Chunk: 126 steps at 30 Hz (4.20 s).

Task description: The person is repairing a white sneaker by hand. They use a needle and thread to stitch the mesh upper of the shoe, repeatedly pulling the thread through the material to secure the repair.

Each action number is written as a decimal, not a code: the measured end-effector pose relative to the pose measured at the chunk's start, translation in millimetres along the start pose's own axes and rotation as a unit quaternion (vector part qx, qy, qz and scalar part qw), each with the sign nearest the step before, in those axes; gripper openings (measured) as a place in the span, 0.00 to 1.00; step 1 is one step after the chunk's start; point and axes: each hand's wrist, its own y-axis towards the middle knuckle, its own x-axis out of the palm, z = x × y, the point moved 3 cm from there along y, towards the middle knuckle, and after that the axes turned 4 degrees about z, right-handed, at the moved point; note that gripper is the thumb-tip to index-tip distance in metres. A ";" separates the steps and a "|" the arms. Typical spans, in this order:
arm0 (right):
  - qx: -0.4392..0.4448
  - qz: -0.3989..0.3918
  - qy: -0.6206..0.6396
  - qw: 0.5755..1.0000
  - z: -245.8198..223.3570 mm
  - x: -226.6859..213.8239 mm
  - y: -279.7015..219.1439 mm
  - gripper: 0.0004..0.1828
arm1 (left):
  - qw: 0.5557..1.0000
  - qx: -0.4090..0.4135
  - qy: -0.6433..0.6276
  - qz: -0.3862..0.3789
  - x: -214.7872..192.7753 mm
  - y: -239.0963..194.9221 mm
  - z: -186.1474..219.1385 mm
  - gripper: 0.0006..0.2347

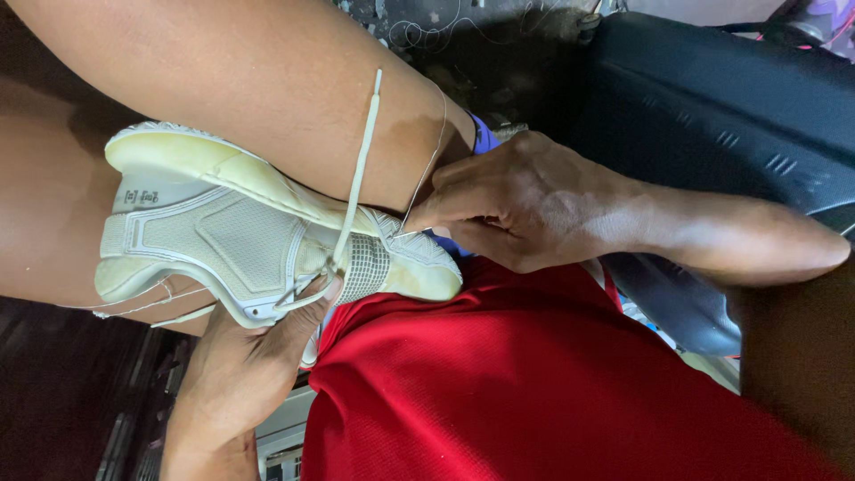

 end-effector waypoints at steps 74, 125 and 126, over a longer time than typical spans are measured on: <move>-0.045 -0.107 -0.136 0.984 -3.8 -6.3 28.2 0.08 | 0.976 0.028 0.009 0.217 -89.7 -55.5 -30.2 0.06; -0.055 -0.029 -0.127 0.990 1.1 21.2 3.5 0.11 | 0.944 0.128 0.304 0.014 -15.8 27.3 15.4 0.15; -0.067 -0.009 -0.125 0.990 2.3 21.8 1.7 0.11 | 0.944 0.130 0.303 0.010 -15.0 29.0 15.4 0.15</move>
